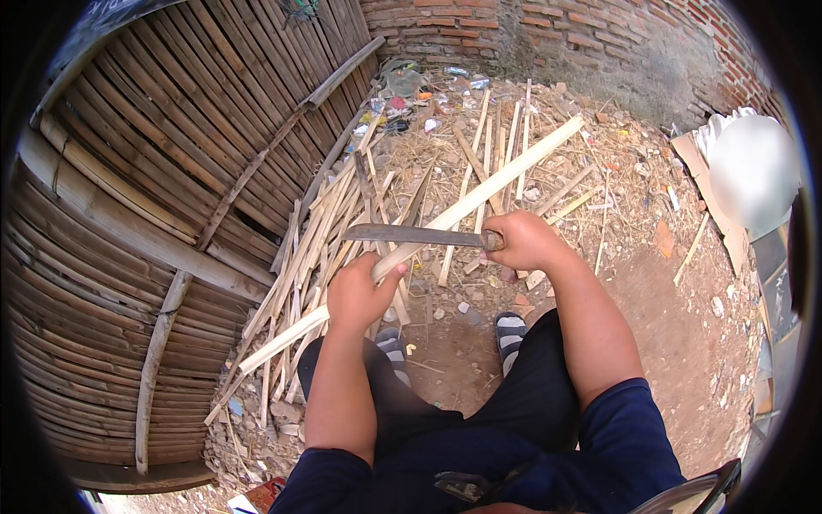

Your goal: The person whittles a long strip of wood using a large knife by hand.

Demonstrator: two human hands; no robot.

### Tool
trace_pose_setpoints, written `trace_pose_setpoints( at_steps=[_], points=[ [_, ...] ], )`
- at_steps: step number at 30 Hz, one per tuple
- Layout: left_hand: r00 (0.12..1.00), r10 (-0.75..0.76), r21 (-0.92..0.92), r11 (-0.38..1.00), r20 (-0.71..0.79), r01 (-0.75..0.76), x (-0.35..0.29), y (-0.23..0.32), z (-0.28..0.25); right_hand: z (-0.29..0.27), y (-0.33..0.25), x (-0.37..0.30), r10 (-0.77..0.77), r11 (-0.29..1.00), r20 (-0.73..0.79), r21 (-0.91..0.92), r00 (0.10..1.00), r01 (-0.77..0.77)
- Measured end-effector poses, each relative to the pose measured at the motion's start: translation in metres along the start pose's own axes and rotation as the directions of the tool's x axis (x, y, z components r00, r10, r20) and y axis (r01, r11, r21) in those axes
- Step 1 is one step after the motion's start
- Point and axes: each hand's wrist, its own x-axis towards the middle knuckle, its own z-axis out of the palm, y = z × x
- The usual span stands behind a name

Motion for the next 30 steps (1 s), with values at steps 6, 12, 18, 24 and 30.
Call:
trace_pose_setpoints(
  at_steps=[6,12,18,24,30],
  points=[
    [1.000,-0.003,-0.001,1.000,0.023,0.003,0.002,0.005,-0.003,-0.002,0.047,-0.001,0.093,0.987,-0.286,0.153,0.954,-0.051],
    [0.998,-0.027,0.027,0.999,0.060,0.025,0.002,0.006,-0.004,-0.001,0.054,-0.002,0.166,0.973,-0.303,0.203,0.938,-0.106],
    [0.998,-0.017,0.039,0.999,0.062,0.015,0.001,0.005,-0.001,0.007,0.028,0.002,-0.018,1.000,-0.168,0.001,0.986,0.018],
    [0.995,-0.037,0.038,0.999,0.092,0.033,0.001,0.007,-0.002,0.004,0.013,0.001,-0.028,0.998,-0.061,0.056,0.998,0.031],
    [0.997,-0.024,0.035,0.999,0.070,0.022,0.000,0.007,-0.001,0.002,0.043,0.000,0.086,0.989,-0.274,0.138,0.958,-0.049]
  ],
)
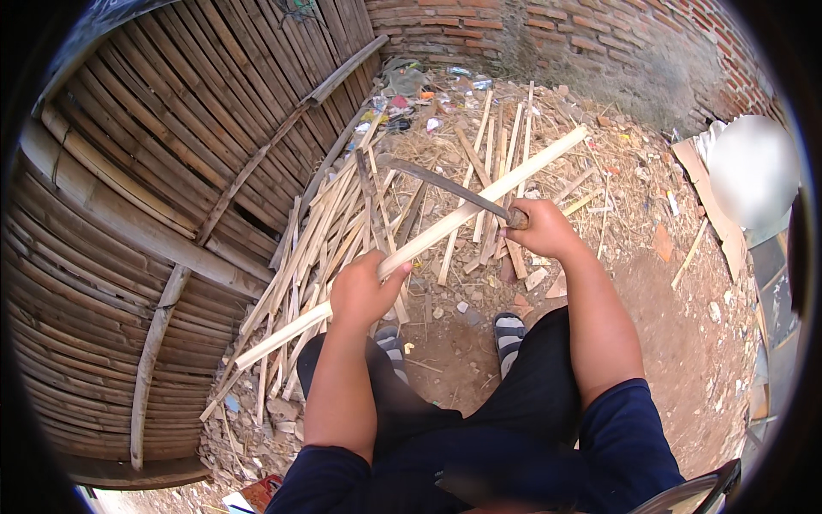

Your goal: The person whittles a long strip of wood using a large knife by hand.

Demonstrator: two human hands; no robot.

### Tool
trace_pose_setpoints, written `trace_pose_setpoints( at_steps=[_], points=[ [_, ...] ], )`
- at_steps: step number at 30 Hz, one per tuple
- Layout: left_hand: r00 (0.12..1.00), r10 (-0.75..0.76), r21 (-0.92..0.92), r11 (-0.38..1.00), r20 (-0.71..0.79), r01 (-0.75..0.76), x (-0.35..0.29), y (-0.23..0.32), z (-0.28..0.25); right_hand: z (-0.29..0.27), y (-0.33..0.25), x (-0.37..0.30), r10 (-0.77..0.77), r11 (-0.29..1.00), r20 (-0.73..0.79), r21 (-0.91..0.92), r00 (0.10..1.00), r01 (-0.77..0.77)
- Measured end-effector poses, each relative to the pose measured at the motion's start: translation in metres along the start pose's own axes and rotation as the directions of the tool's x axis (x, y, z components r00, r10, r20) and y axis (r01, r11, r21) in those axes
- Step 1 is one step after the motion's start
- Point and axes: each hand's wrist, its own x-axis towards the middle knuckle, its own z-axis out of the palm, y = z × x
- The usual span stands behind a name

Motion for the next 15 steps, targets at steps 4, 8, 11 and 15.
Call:
trace_pose_setpoints(
  at_steps=[4,8,11,15],
  points=[
    [1.000,0.009,0.043,0.999,0.014,-0.009,0.001,-0.002,0.000,0.001,0.006,0.001,0.051,0.997,0.017,0.048,0.999,-0.051],
    [1.000,0.021,0.040,0.999,0.005,-0.021,0.001,-0.005,0.000,0.007,0.003,0.003,0.000,1.000,0.025,-0.013,1.000,0.000],
    [1.000,0.013,0.029,0.999,0.005,-0.013,0.000,-0.004,-0.001,0.009,-0.004,0.005,-0.035,0.998,0.070,-0.048,0.997,0.039],
    [0.999,0.024,0.048,0.999,0.030,-0.025,0.001,-0.002,-0.001,0.019,-0.001,0.003,-0.087,0.995,0.054,-0.042,0.995,0.089]
  ],
)
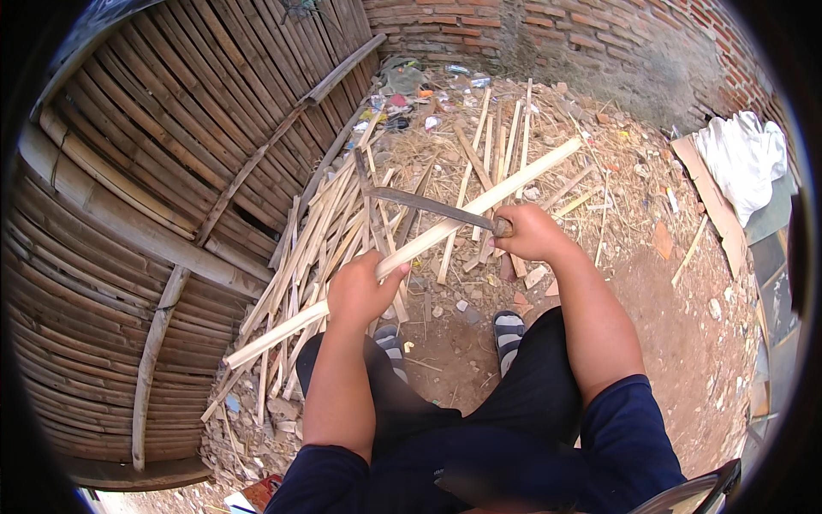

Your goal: The person whittles a long strip of wood using a large knife by hand.

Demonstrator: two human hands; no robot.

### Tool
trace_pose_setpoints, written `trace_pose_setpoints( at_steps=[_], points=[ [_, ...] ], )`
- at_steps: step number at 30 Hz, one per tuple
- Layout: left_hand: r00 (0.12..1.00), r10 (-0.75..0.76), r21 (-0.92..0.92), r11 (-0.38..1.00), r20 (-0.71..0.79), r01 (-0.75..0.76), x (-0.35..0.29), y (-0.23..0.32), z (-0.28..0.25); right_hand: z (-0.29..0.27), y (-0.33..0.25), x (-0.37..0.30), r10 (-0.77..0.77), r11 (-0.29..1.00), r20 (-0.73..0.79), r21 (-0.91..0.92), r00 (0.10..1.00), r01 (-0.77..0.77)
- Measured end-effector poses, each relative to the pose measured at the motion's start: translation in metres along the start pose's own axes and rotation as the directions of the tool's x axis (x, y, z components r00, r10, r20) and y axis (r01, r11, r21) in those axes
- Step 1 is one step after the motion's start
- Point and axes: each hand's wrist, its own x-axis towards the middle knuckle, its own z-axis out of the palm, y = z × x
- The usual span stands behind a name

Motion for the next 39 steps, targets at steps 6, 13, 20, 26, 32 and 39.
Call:
trace_pose_setpoints(
  at_steps=[6,13,20,26,32,39],
  points=[
    [1.000,-0.005,-0.009,1.000,-0.003,0.005,-0.001,0.001,0.001,-0.008,-0.002,-0.001,0.026,0.999,0.043,0.037,0.999,-0.028],
    [1.000,0.002,0.009,1.000,-0.001,-0.002,0.000,0.003,0.000,-0.013,-0.002,-0.001,0.035,0.999,0.024,0.040,0.999,-0.036],
    [1.000,-0.029,0.000,1.000,0.007,0.029,-0.001,0.004,-0.003,-0.011,-0.004,0.000,0.033,0.999,0.048,0.000,0.998,-0.033],
    [1.000,-0.021,-0.007,1.000,0.005,0.021,-0.002,0.004,-0.003,-0.008,-0.001,0.001,0.045,0.999,0.086,-0.027,0.995,-0.043],
    [0.999,-0.024,0.014,1.000,0.024,0.024,-0.001,0.005,-0.003,-0.006,-0.005,0.003,0.073,0.997,0.119,-0.036,0.990,-0.069],
    [1.000,-0.008,0.006,1.000,0.015,0.007,-0.001,0.005,-0.002,-0.008,-0.004,0.001,0.064,0.998,0.119,-0.018,0.991,-0.062]
  ],
)
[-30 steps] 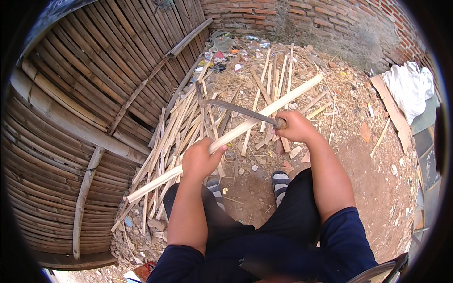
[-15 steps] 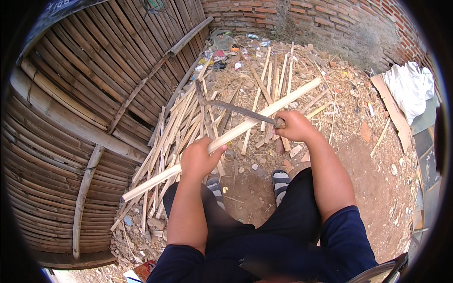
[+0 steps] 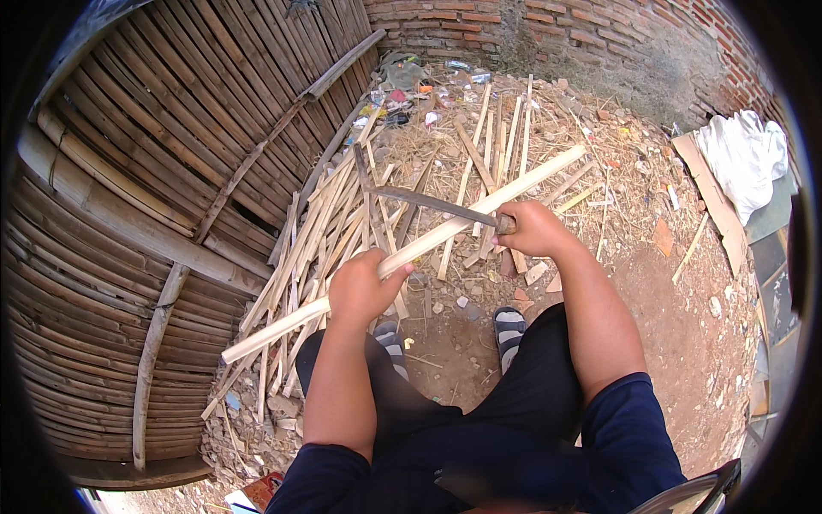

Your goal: The person whittles a long strip of wood using a large knife by hand.

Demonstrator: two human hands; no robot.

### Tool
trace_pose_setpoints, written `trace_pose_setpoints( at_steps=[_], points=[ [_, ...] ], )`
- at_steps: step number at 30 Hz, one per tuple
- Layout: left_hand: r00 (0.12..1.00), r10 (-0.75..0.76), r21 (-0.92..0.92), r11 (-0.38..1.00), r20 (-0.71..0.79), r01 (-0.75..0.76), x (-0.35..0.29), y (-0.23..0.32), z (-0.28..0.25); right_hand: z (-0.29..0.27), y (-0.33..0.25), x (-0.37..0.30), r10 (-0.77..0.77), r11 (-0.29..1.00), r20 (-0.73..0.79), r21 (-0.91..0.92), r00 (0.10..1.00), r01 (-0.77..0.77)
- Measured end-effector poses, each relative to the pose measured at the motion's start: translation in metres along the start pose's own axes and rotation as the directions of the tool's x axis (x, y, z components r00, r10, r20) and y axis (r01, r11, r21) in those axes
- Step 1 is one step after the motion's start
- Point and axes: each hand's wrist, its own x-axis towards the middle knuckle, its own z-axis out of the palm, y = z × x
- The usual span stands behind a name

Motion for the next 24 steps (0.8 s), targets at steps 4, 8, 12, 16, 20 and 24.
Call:
trace_pose_setpoints(
  at_steps=[4,8,12,16,20,24],
  points=[
    [1.000,-0.010,0.006,1.000,0.008,0.010,0.000,0.001,-0.001,-0.003,-0.004,0.000,0.008,1.000,0.031,-0.010,0.999,-0.008],
    [1.000,-0.005,-0.010,1.000,0.009,0.006,-0.001,0.000,-0.001,-0.003,-0.005,0.000,0.016,1.000,0.035,-0.013,0.999,-0.015],
    [0.999,-0.023,0.027,0.999,0.030,0.022,0.000,0.001,-0.001,-0.002,-0.004,0.000,-0.002,1.000,0.025,-0.006,1.000,0.002],
    [0.999,-0.002,0.041,0.999,0.033,0.001,0.000,-0.002,0.001,0.000,-0.001,0.001,-0.006,1.000,0.033,-0.024,0.999,0.007],
    [0.999,-0.001,0.033,0.999,0.041,-0.001,0.001,-0.001,0.001,0.008,0.008,0.002,-0.063,0.998,-0.048,0.007,0.997,0.064],
    [0.999,-0.008,0.029,1.000,0.038,0.007,0.000,-0.001,0.001,0.009,0.006,0.003,-0.066,0.998,-0.039,0.017,0.997,0.066]
  ],
)
